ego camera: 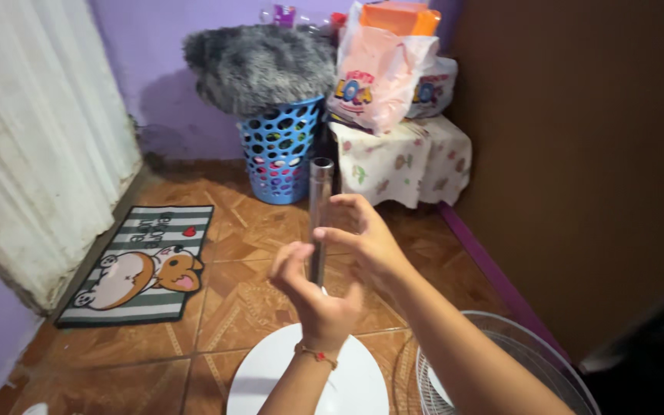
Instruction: The person assembles a standing electric fan by inserting the metal pole into the base, securing it with a knob, and attaching the motor housing to the pole.
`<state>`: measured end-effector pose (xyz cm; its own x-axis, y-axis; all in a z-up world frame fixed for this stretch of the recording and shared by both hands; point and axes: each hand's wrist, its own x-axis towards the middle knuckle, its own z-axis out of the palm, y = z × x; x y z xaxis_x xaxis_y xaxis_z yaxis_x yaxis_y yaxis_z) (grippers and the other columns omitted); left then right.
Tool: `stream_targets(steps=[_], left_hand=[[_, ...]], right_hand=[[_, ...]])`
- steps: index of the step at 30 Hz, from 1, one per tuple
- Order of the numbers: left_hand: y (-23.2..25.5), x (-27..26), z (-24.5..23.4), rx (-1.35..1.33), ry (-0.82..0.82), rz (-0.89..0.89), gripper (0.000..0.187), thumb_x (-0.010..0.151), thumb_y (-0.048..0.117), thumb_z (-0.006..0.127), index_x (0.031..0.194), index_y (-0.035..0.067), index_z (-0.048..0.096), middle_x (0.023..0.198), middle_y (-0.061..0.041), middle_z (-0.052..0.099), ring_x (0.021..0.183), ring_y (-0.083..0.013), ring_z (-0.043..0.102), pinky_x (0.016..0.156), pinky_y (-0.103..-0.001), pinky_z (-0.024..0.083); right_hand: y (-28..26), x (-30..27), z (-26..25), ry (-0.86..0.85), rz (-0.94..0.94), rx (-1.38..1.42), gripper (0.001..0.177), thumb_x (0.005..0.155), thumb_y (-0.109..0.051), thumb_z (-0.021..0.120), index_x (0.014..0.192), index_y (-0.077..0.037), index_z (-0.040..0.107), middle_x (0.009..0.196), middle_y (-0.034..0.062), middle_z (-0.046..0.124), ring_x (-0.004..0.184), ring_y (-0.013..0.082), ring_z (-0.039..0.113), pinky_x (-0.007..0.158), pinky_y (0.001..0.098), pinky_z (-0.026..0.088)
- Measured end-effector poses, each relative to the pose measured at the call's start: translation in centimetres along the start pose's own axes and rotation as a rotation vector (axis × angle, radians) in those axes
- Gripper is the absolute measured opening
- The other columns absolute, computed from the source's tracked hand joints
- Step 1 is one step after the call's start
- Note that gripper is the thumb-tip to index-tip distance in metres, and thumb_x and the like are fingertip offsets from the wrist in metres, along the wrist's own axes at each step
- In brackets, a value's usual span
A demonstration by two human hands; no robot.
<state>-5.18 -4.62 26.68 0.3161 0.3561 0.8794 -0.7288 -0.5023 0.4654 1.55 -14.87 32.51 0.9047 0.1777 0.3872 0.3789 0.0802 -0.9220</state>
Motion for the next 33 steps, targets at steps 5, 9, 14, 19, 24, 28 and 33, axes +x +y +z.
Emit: stream_targets(steps=[5,9,14,19,24,28,33], left_hand=[[4.1,0.0,2.7,-0.212,-0.110,0.165,0.073,0.073,0.006,0.078,0.136,0.007,0.040,0.135,-0.018,0.042,0.130,-0.0368,0.046,0.114,-0.049,0.042],[4.7,-1.4,5.7,-0.262,-0.250,0.148,0.074,0.075,0.009,0.082,0.136,0.004,0.041,0.137,-0.021,0.044,0.130,-0.0388,0.046,0.113,-0.050,0.041],[5.5,-3.0,9.5,-0.366,-0.421,0.174,0.073,0.074,0.014,0.085,0.133,0.003,0.044,0.134,-0.020,0.045,0.130,-0.0379,0.046,0.112,-0.050,0.040],[8.3,-5.4,12.4,-0.433,-0.572,0.200,0.073,0.072,0.018,0.086,0.131,0.005,0.045,0.132,-0.017,0.049,0.130,-0.0366,0.045,0.112,-0.050,0.038],[13.1,-9.5,15.7,-0.573,-0.737,0.210,0.072,0.071,0.022,0.087,0.130,0.008,0.047,0.131,-0.016,0.049,0.129,-0.0353,0.046,0.111,-0.050,0.037],[17.0,-14.2,18.1,-0.609,-1.116,0.109,0.068,0.070,0.031,0.087,0.126,0.009,0.053,0.126,-0.015,0.052,0.123,-0.0345,0.049,0.106,-0.048,0.041],[20.3,-21.0,19.1,-0.618,-1.534,0.067,0.069,0.071,0.045,0.087,0.123,0.010,0.059,0.128,-0.014,0.054,0.124,-0.0358,0.049,0.105,-0.048,0.041]], right_hand=[[-0.8,-4.4,-5.9,0.054,-0.055,0.067,0.050,0.085,-0.006,0.077,0.130,-0.004,0.054,0.130,0.0119,0.065,0.120,0.0203,0.063,0.102,0.0363,0.053],[-1.3,-9.3,-11.7,0.270,0.046,0.013,0.049,0.082,-0.005,0.076,0.127,-0.005,0.057,0.125,0.0117,0.067,0.116,0.0200,0.064,0.099,0.0375,0.054],[-3.0,-16.4,-18.7,0.454,0.047,-0.102,0.046,0.085,-0.009,0.075,0.127,-0.005,0.057,0.124,0.0110,0.068,0.116,0.0206,0.065,0.099,0.0366,0.053],[-2.9,-24.9,-23.3,0.646,0.140,-0.128,0.044,0.084,-0.010,0.074,0.125,-0.006,0.058,0.123,0.0098,0.069,0.113,0.0189,0.067,0.096,0.0359,0.055],[-2.5,-34.0,-27.1,0.804,0.156,-0.161,0.040,0.085,-0.008,0.076,0.122,-0.004,0.061,0.119,0.0116,0.071,0.109,0.0187,0.068,0.094,0.0330,0.055],[-1.8,-41.6,-29.7,0.975,0.269,-0.184,0.035,0.086,-0.010,0.074,0.119,-0.006,0.063,0.117,0.0078,0.073,0.104,0.0162,0.068,0.088,0.0322,0.054],[1.9,-51.1,-33.4,1.083,0.409,-0.217,0.037,0.083,-0.015,0.078,0.117,-0.006,0.065,0.112,0.0073,0.076,0.099,0.0149,0.070,0.082,0.0323,0.055]])
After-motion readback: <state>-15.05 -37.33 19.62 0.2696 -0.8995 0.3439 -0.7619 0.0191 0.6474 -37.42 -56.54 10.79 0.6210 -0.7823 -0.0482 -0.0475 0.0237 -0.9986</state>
